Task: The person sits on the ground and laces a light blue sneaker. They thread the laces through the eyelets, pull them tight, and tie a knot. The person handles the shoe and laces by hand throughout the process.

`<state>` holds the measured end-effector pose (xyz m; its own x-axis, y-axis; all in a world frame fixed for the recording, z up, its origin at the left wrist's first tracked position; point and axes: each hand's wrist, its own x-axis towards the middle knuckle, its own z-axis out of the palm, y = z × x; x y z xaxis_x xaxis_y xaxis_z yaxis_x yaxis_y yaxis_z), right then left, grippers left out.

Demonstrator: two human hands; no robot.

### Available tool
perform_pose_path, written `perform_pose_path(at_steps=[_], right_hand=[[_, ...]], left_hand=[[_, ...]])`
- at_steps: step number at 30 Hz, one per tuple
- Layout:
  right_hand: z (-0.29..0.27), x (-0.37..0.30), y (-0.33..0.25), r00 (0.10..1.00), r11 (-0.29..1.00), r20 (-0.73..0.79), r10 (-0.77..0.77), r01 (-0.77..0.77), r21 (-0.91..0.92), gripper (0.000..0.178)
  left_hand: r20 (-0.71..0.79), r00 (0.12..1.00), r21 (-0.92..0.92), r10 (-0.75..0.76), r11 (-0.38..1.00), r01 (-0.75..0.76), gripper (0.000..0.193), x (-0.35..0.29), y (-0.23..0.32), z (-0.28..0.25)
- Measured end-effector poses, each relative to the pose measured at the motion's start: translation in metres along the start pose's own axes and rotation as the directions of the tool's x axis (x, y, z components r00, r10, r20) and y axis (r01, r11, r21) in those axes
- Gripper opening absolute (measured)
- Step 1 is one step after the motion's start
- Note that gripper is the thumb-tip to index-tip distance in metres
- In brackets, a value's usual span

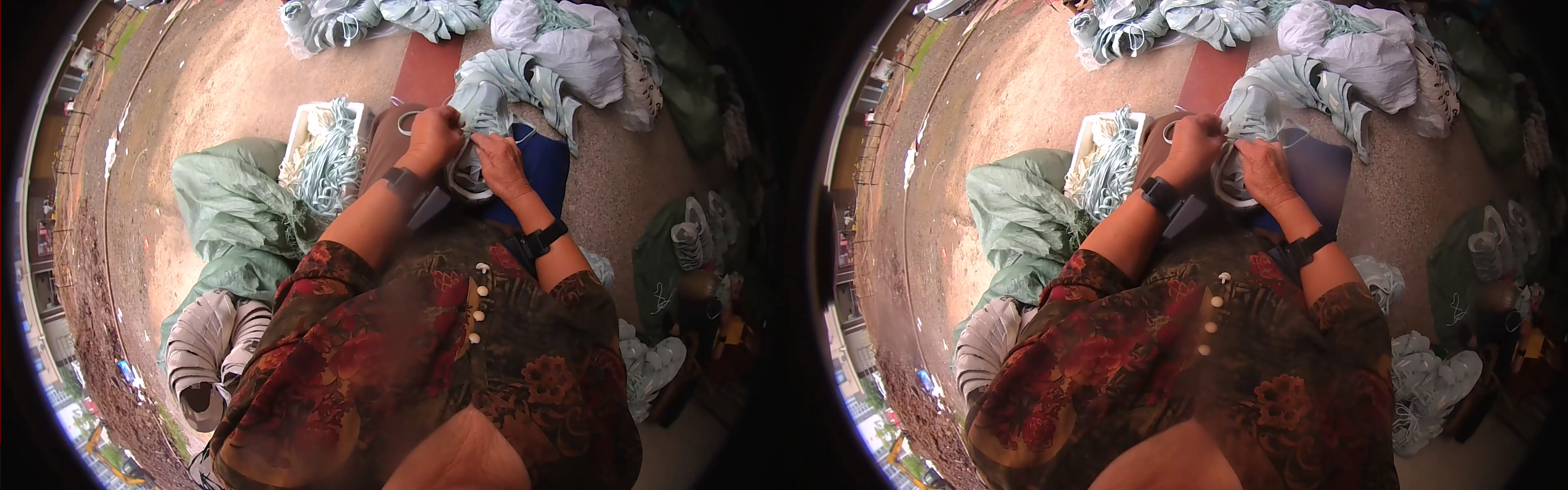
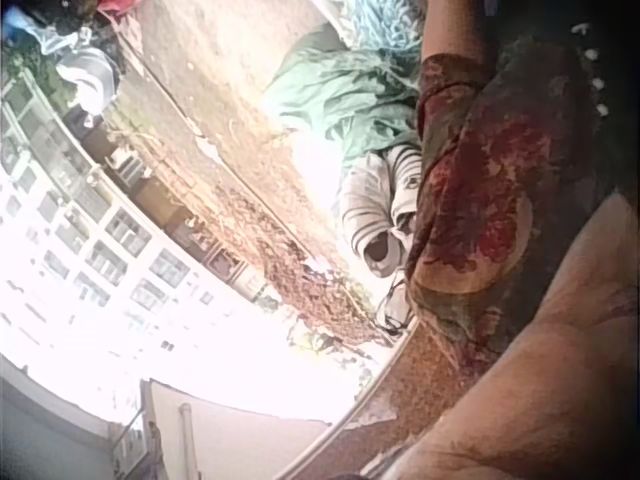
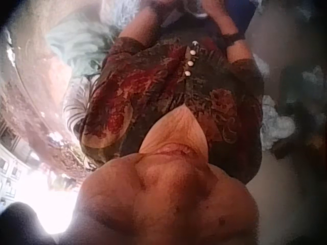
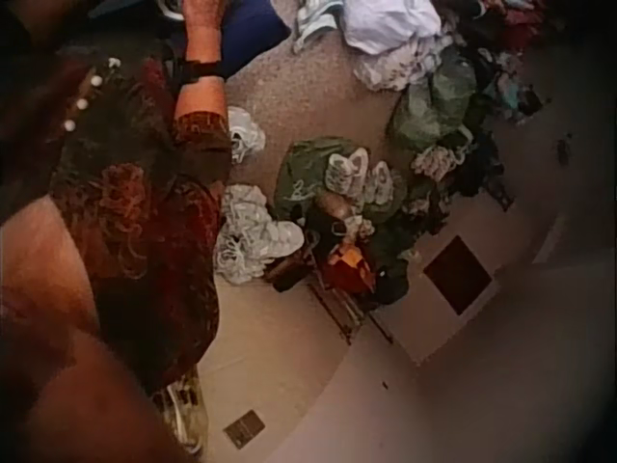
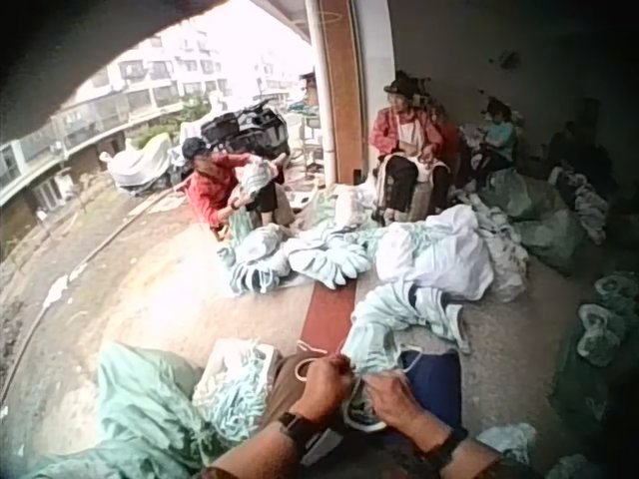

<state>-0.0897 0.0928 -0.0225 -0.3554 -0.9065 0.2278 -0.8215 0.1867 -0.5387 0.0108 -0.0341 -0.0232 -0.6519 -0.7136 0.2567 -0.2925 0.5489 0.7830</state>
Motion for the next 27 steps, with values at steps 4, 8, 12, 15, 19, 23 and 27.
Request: perform_pose_path(at_steps=[4, 8, 12, 15, 19, 23, 27], right_hand=[[-0.004, 0.001, -0.005, 0.999, 1.000, 0.042, 0.028, -0.028, -0.007, 0.027], [-0.004, 0.001, -0.004, 1.000, 1.000, -0.006, -0.004, 0.004, 0.029, 0.024], [0.004, 0.004, 0.003, 0.996, 0.998, -0.092, -0.010, 0.015, 0.056, 0.018], [0.005, 0.004, -0.002, 0.995, 0.999, -0.099, 0.008, -0.012, -0.034, 0.012], [0.008, 0.010, -0.012, 0.995, 0.981, -0.079, -0.068, 0.052, -0.186, 0.008], [0.013, 0.018, -0.016, 0.979, 0.932, -0.097, -0.181, 0.139, -0.334, 0.007], [0.017, 0.025, -0.012, 0.954, 0.896, -0.091, -0.286, 0.233, -0.378, 0.008]], left_hand=[[0.125, 0.992, 0.179, 0.019, 0.983, -0.042, 0.009, 0.010, 0.007, 0.002], [0.279, 0.933, -0.262, -0.227, 0.917, 0.302, 0.012, 0.003, -0.013, -0.006], [0.108, 0.994, 0.100, 0.029, 0.994, -0.040, 0.016, -0.010, 0.012, -0.005], [0.212, 0.955, 0.222, 0.208, 0.941, -0.255, 0.013, -0.014, 0.019, -0.013], [0.231, 0.958, 0.285, 0.172, 0.929, -0.235, 0.012, -0.015, 0.008, -0.006], [0.220, 0.975, -0.028, 0.028, 0.999, -0.023, 0.014, -0.009, -0.005, -0.013], [0.242, 0.970, -0.046, -0.021, 0.998, 0.033, 0.018, -0.009, -0.001, -0.017]])
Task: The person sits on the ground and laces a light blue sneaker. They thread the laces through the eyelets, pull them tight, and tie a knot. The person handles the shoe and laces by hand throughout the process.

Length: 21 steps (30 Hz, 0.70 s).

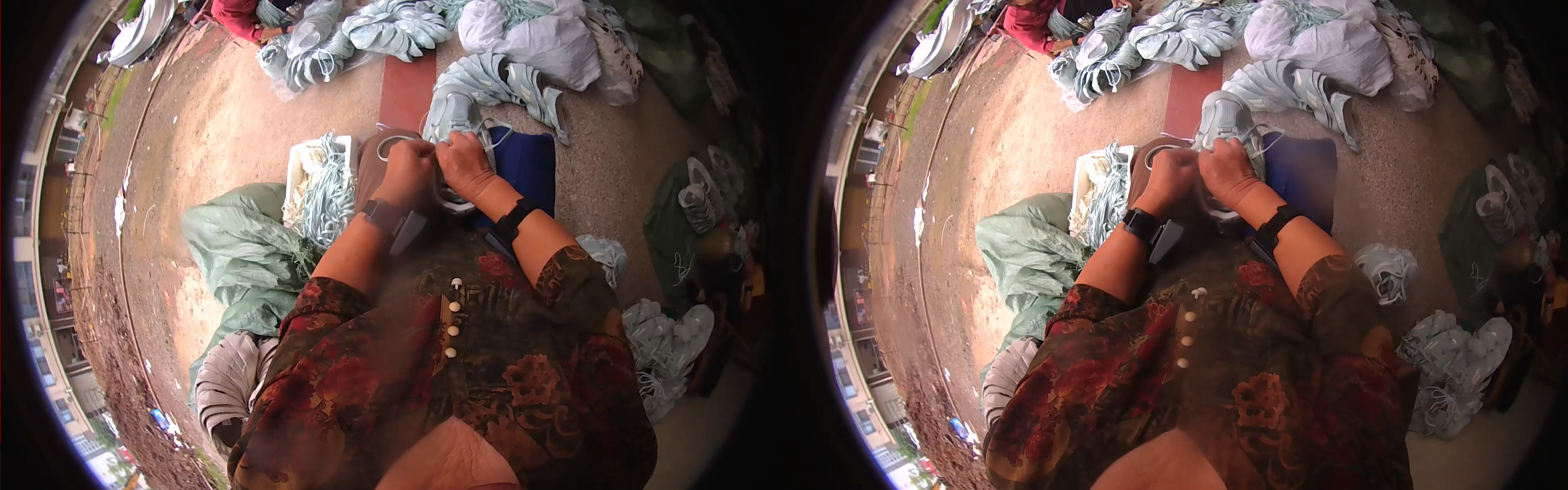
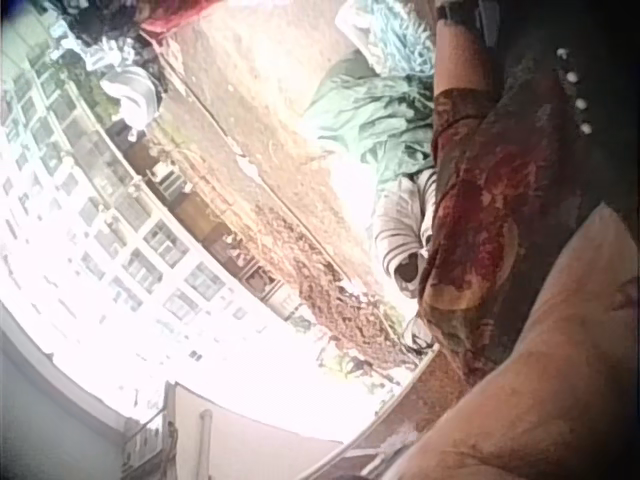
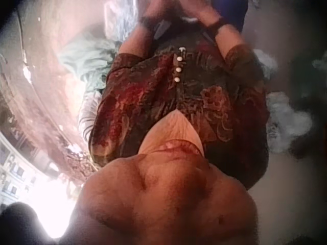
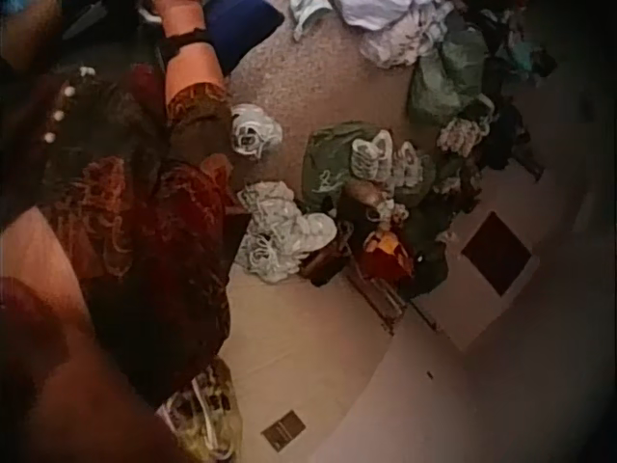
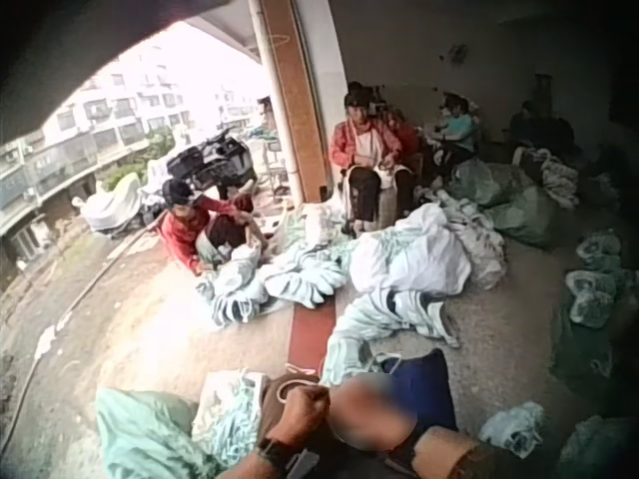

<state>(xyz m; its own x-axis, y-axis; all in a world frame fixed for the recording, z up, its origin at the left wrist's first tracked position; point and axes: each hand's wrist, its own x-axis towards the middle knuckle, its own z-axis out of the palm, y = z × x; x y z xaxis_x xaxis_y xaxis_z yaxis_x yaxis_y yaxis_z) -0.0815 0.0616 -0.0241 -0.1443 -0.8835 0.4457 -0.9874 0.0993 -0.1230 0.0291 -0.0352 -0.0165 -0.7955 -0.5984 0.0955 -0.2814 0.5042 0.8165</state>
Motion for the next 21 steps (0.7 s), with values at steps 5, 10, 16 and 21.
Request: perform_pose_path(at_steps=[5, 10, 16, 21], right_hand=[[-0.042, -0.022, 0.023, 0.995, 0.994, -0.009, 0.097, -0.097, -0.048, 0.005], [-0.077, -0.073, 0.102, 0.816, 0.804, 0.160, 0.556, -0.577, 0.144, 0.005], [-0.071, -0.043, 0.068, 0.758, -0.448, 0.385, 0.527, -0.138, 0.884, 0.005], [-0.066, -0.031, 0.062, 0.848, -0.500, 0.366, 0.385, -0.142, 0.855, 0.008]], left_hand=[[0.025, 0.991, -0.082, -0.134, 0.987, 0.135, 0.016, -0.004, -0.002, 0.001], [0.064, 0.990, -0.099, -0.124, 0.987, 0.130, 0.017, -0.005, 0.004, 0.005], [0.068, 0.914, 0.358, 0.401, 0.845, -0.397, 0.017, -0.002, 0.036, 0.022], [0.271, 0.870, 0.535, 0.413, 0.687, -0.493, 0.007, 0.008, 0.042, 0.034]])
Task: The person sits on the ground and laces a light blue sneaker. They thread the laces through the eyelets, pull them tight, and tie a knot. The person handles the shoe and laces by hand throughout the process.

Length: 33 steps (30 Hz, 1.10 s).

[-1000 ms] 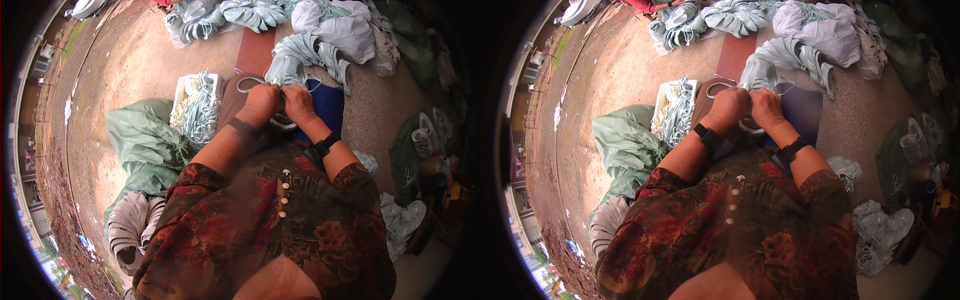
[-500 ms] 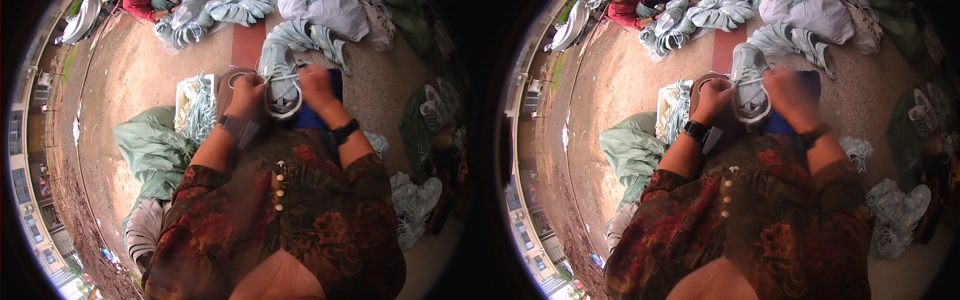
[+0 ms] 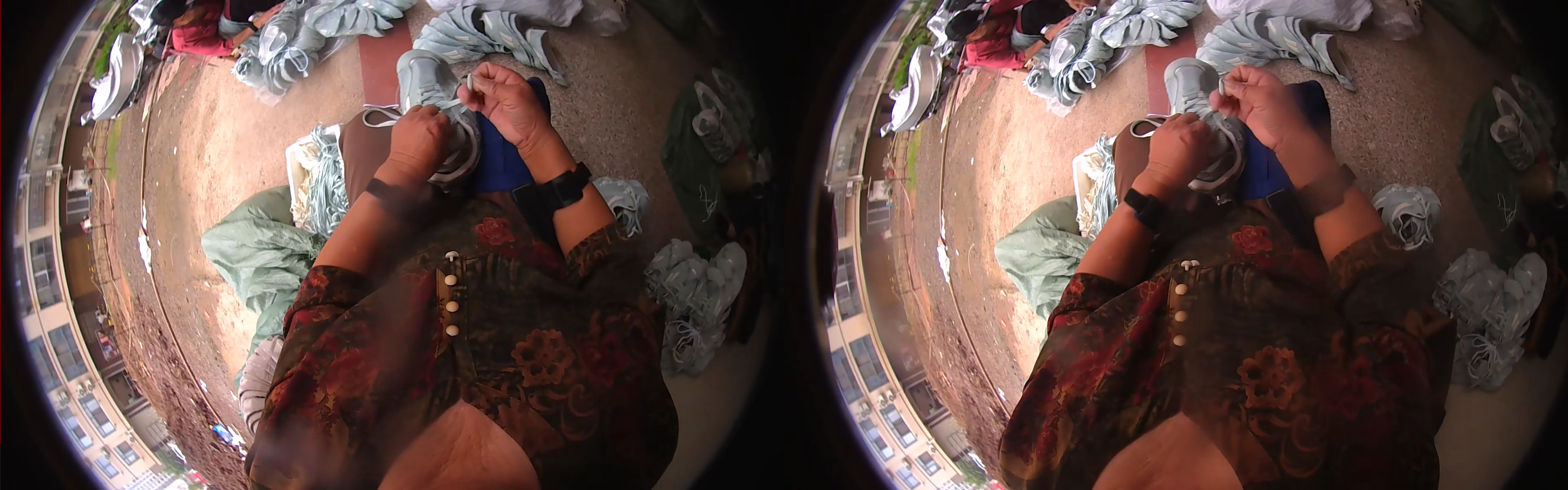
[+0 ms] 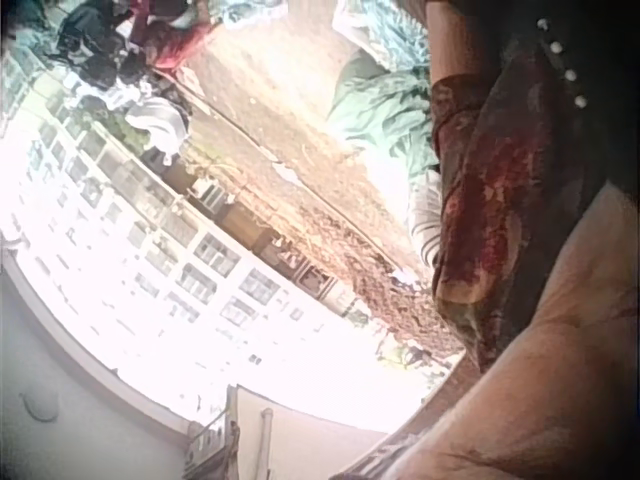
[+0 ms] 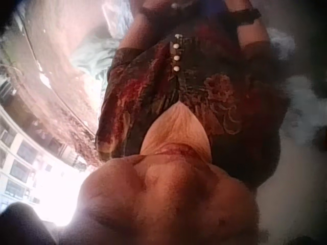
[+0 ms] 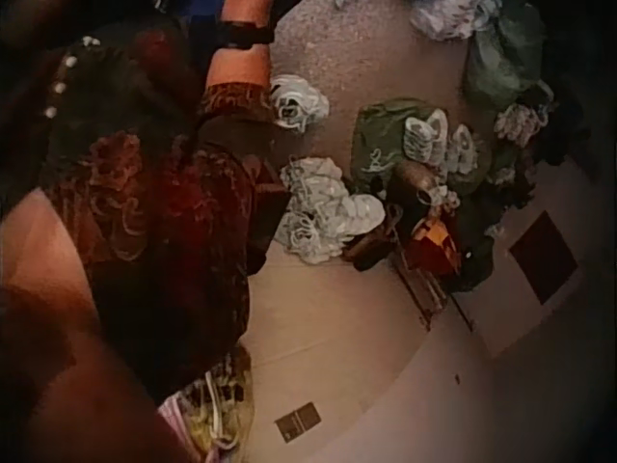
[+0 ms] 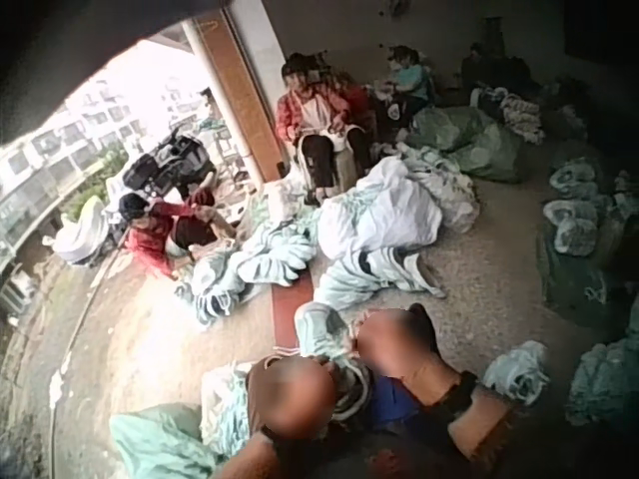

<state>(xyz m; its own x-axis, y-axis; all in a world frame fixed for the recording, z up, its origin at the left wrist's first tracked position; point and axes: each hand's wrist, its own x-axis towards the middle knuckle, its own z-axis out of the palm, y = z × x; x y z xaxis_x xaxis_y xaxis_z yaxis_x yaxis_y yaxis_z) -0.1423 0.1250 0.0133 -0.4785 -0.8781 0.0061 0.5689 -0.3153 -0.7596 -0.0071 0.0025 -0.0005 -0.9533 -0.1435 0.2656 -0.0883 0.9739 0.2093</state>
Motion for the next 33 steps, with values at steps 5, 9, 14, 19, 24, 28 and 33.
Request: perform_pose_path(at_steps=[5, 9, 14, 19, 24, 28, 33], right_hand=[[-0.044, -0.023, -0.009, 0.991, 0.975, -0.131, -0.025, -0.005, -0.223, 0.014], [-0.073, -0.053, -0.011, 0.978, 0.982, -0.209, -0.004, -0.035, -0.185, 0.013], [-0.059, -0.054, -0.009, 0.973, 0.834, -0.220, -0.069, -0.065, -0.548, 0.010], [-0.045, -0.061, -0.009, 0.983, 0.192, 0.056, -0.173, 0.089, -0.977, 0.010], [-0.077, -0.079, -0.023, 0.957, -0.023, 0.111, -0.268, 0.109, -0.994, 0.005], [-0.102, -0.097, -0.036, 0.954, -0.108, 0.016, -0.299, -0.017, -0.994, 0.006], [-0.119, -0.113, -0.034, 0.928, -0.307, 0.022, -0.373, -0.101, -0.946, 0.009]], left_hand=[[0.045, 0.997, -0.063, -0.062, 0.996, 0.065, 0.008, -0.034, -0.041, -0.031], [0.154, 0.928, -0.103, -0.339, 0.929, 0.357, 0.011, -0.066, -0.062, -0.054], [0.185, 0.890, -0.231, -0.416, 0.862, 0.451, 0.014, -0.073, -0.067, -0.045], [0.187, 0.868, -0.299, -0.461, 0.815, 0.497, 0.011, -0.091, -0.077, -0.047], [0.267, 0.817, -0.316, -0.511, 0.754, 0.575, 0.010, -0.122, -0.103, -0.072], [0.246, 0.750, -0.247, -0.614, 0.709, 0.661, 0.010, -0.149, -0.120, -0.075], [0.230, 0.728, -0.198, -0.646, 0.701, 0.685, 0.012, -0.178, -0.136, -0.063]])
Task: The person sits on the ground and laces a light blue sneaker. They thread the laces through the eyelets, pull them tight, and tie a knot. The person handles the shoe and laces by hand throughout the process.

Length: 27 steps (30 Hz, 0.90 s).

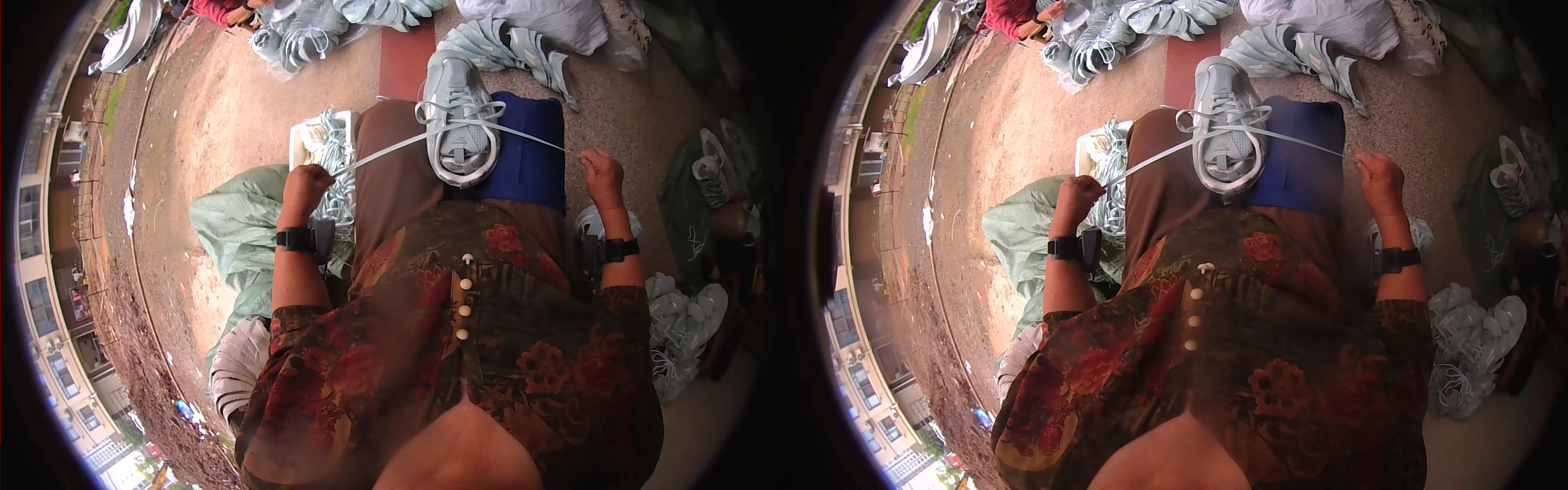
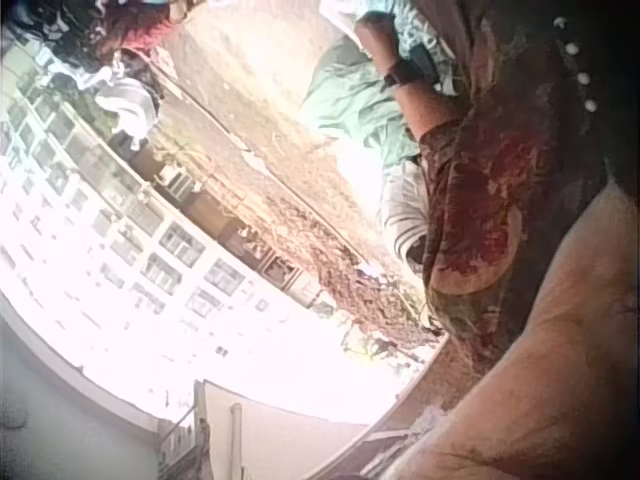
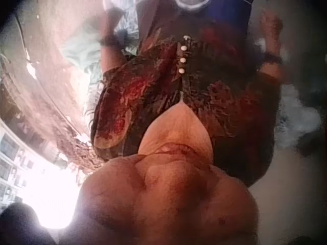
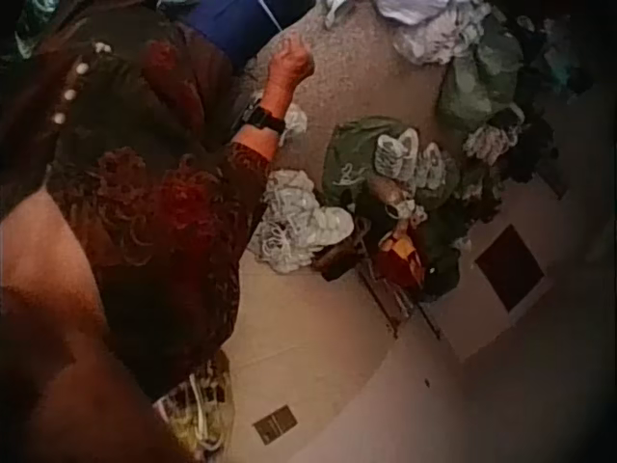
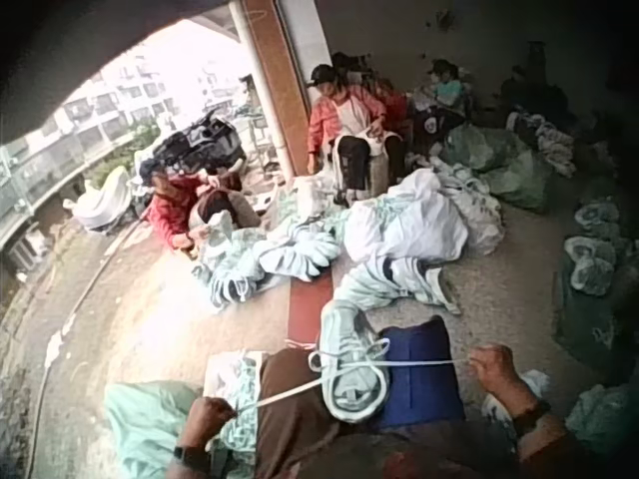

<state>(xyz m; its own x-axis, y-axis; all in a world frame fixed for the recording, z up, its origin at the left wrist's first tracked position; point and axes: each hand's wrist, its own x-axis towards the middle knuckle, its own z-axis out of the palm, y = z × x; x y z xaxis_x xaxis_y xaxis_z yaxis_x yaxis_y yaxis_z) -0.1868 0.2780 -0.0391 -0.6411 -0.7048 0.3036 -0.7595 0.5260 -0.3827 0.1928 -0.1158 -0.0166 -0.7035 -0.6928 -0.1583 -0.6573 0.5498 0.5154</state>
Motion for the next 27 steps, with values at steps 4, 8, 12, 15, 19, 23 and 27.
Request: perform_pose_path(at_steps=[4, 8, 12, 15, 19, 23, 27], right_hand=[[-0.004, -0.003, 0.013, 1.000, 0.997, -0.012, -0.008, 0.007, -0.074, 0.009], [-0.009, -0.003, 0.021, 0.997, 0.990, -0.048, -0.053, 0.046, -0.131, 0.007], [-0.016, 0.011, 0.023, 0.968, 0.949, 0.055, 0.244, -0.250, 0.192, 0.007], [-0.024, 0.032, -0.002, 0.807, 0.385, 0.379, 0.454, -0.561, 0.733, 0.012], [-0.018, 0.047, -0.073, 0.830, 0.162, 0.535, 0.156, -0.556, 0.815, 0.014], [-0.066, 0.044, -0.125, 0.877, 0.173, 0.427, -0.221, -0.396, 0.902, 0.022], [-0.105, 0.040, -0.134, 0.822, 0.140, 0.315, -0.475, -0.283, 0.949, 0.024]], left_hand=[[0.062, 0.984, -0.118, -0.166, 0.978, 0.173, 0.015, -0.006, -0.019, 0.003], [0.091, 0.991, -0.242, -0.102, 0.963, 0.121, 0.012, -0.012, -0.020, 0.006], [0.076, 0.991, -0.246, -0.107, 0.961, 0.123, 0.015, -0.013, -0.014, 0.008], [0.166, 0.980, -0.377, -0.105, 0.912, 0.162, 0.018, -0.009, 0.000, 0.009], [0.333, 0.942, -0.587, -0.027, 0.776, 0.230, 0.020, -0.003, 0.040, 0.012], [0.269, 0.943, -0.300, 0.195, 0.948, -0.110, 0.022, 0.012, 0.066, 0.009], [-0.222, 0.897, -0.165, 0.383, 0.892, -0.422, 0.022, 0.035, 0.128, 0.023]])
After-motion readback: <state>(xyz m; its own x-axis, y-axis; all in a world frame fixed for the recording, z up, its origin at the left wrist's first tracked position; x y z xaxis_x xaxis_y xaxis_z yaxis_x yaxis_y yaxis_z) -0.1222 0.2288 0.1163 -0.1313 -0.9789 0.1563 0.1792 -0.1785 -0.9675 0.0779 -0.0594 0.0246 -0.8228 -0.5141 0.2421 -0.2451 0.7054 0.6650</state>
